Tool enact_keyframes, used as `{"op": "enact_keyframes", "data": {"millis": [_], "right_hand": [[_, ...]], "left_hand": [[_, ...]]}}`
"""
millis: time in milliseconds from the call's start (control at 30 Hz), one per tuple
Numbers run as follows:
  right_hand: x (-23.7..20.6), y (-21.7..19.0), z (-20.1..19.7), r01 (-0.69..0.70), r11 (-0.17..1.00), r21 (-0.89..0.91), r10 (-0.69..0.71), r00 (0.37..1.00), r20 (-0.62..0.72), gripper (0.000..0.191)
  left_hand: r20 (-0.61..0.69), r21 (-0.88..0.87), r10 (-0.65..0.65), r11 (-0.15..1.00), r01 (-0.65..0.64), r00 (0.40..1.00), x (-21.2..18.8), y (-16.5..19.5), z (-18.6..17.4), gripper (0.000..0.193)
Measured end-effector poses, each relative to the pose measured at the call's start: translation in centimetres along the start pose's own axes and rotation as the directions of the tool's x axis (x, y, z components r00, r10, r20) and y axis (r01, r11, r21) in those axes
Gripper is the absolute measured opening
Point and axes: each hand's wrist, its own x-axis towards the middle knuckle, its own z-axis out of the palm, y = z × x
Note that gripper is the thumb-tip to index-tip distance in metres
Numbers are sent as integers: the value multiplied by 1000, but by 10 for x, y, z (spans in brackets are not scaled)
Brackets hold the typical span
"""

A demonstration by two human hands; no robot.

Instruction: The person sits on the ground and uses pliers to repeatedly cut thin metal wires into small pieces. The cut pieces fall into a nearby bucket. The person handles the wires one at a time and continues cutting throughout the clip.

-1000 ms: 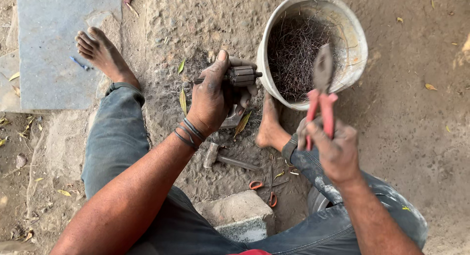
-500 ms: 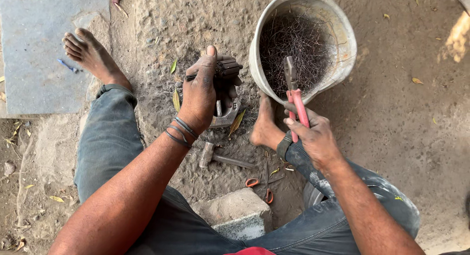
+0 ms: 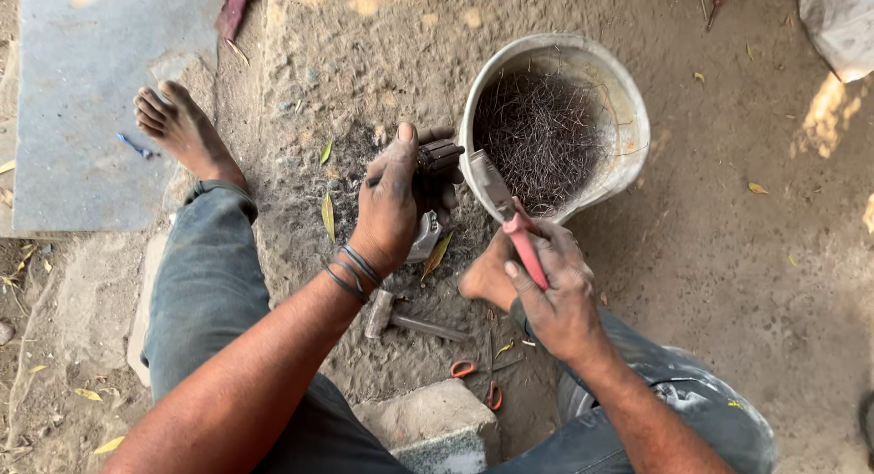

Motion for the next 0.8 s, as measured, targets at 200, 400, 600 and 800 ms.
{"op": "enact_keyframes", "data": {"millis": [200, 400, 600, 800], "right_hand": [[8, -11, 4, 99, 972, -212, -99, 995, 7, 48], [8, -14, 6, 68, 942, -329, -77, 997, -16, 47], [2, 1, 11, 107, 940, -325, -126, 991, -37, 37], [-8, 30, 8, 95, 977, 193, -125, 981, 146, 30]], "left_hand": [[-13, 18, 54, 998, -54, 998, -2, -11, 8, 67], [-44, -92, 32, 995, -36, 999, -1, -25, 16, 56], [-62, 44, 132, 991, -129, 989, 1, -27, 23, 55], [-17, 55, 2, 999, -1, 1000, 6, -11, 15, 71]]}}
